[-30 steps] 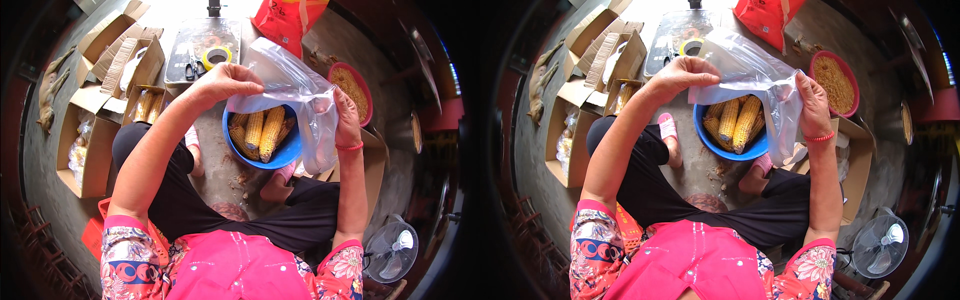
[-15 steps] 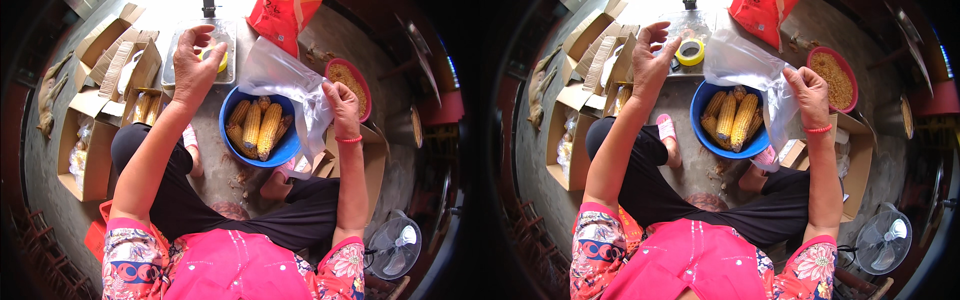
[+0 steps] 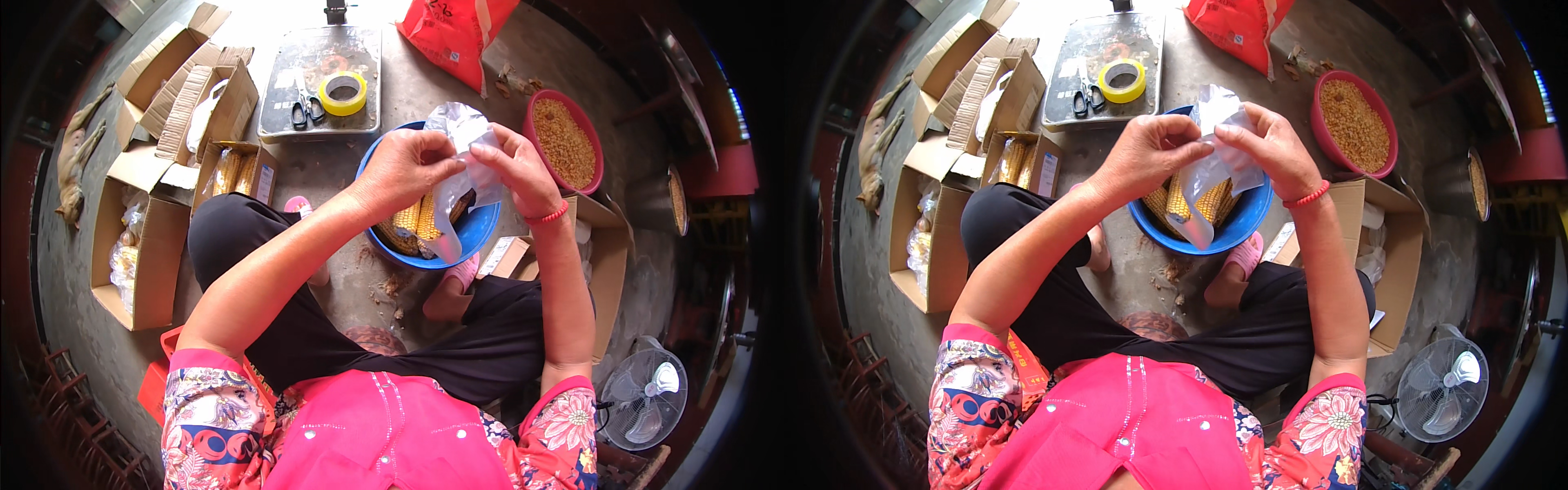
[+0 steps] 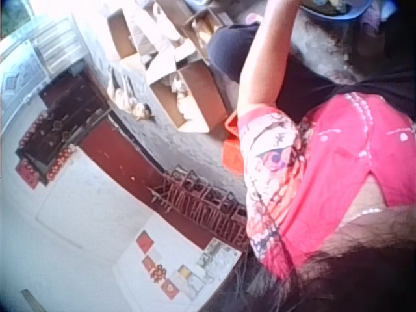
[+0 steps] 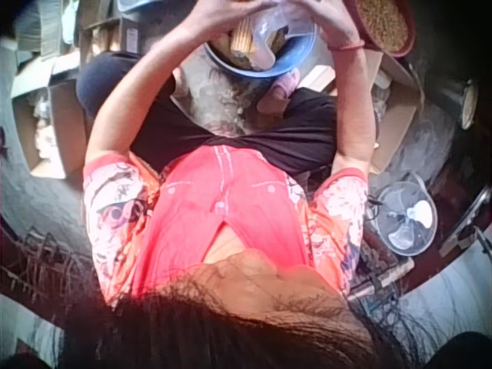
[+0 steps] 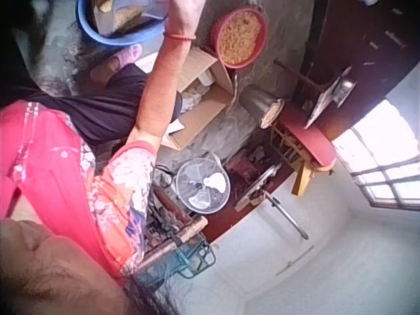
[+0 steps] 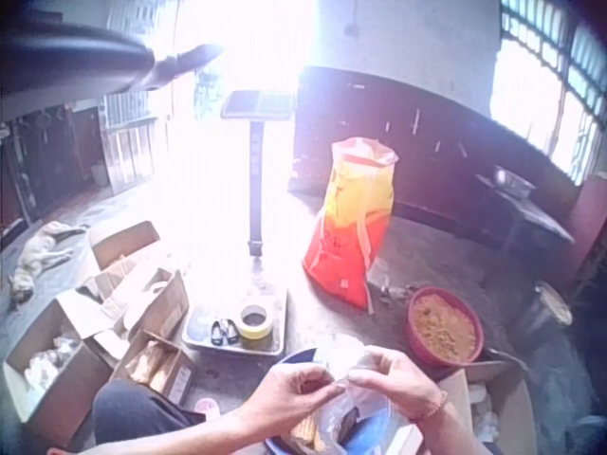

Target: The person packs dried corn cobs into plastic bags, handling one cob at a time and placing the bagged corn into a red crate.

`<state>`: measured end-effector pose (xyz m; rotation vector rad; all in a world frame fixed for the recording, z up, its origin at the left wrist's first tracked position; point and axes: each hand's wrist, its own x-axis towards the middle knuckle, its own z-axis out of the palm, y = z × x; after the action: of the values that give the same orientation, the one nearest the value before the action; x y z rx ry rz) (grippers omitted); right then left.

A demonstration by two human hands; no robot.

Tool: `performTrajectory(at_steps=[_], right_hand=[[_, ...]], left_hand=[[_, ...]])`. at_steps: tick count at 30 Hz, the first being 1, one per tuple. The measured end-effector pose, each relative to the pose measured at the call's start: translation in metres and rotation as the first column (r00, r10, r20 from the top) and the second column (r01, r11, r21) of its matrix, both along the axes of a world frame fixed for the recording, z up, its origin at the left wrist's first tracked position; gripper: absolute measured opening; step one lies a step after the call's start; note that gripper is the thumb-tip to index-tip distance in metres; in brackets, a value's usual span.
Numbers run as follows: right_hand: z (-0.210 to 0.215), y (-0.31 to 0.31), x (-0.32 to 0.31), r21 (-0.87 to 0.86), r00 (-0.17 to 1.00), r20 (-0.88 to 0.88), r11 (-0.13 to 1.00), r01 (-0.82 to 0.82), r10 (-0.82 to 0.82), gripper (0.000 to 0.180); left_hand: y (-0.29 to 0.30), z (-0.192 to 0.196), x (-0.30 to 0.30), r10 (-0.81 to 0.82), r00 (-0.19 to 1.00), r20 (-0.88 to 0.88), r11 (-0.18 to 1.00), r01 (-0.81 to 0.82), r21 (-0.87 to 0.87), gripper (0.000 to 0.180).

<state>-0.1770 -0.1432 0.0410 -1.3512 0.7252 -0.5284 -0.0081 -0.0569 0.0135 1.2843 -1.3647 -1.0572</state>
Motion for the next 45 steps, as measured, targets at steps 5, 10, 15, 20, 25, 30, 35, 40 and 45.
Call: performTrajectory(at_steps=[5,10,15,20,25,30,35,40,45], right_hand=[[0.008,-0.013,-0.027,-0.053,0.989,-0.083,0.991,-0.124,0.119,0.017],[0.033,-0.003,-0.026,0.076,0.957,0.287,0.995,-0.072,0.047,0.032],[0.002,-0.016,-0.035,-0.092,0.931,-0.329,0.976,-0.198,0.158,0.018],[0.002,0.001,-0.024,-0.091,0.933,-0.292,0.965,-0.246,0.211,0.016],[0.01,0.008,-0.011,-0.317,0.954,-0.267,0.923,-0.218,0.133,0.023],[-0.004,0.017,-0.008,-0.251,0.966,-0.157,0.937,-0.242,0.208,0.024],[-0.001,0.014,-0.007,-0.176,0.978,-0.192,0.977,-0.117,0.082,0.017],[0.004,0.011,-0.01,-0.202,0.997,-0.072,0.979,0.019,-0.034,0.017],[0.006,0.009,-0.01,-0.253,0.991,-0.072,0.963,0.091,-0.112,0.02]], left_hand=[[0.001,0.003,0.009,0.052,0.964,0.261,0.994,-0.025,-0.108,0.018],[0.002,-0.005,0.004,-0.135,0.991,0.025,0.974,0.128,0.186,0.028],[0.001,0.008,0.001,-0.049,0.978,-0.204,0.97,0.095,0.225,0.028],[0.002,0.001,0.006,-0.029,0.993,-0.113,0.982,0.05,0.181,0.022],[0.005,0.001,0.003,-0.12,0.989,0.089,0.981,0.104,0.164,0.02],[0.002,0.001,0.006,0.01,0.982,0.187,0.996,-0.027,0.087,0.017],[0.002,0.006,0.005,0.044,0.975,0.218,0.997,-0.058,0.058,0.017],[0.002,0.01,0.002,0.065,0.99,0.124,0.998,-0.067,0.007,0.018],[0.001,0.01,0.0,0.066,0.987,-0.146,0.998,-0.062,0.029,0.024]])
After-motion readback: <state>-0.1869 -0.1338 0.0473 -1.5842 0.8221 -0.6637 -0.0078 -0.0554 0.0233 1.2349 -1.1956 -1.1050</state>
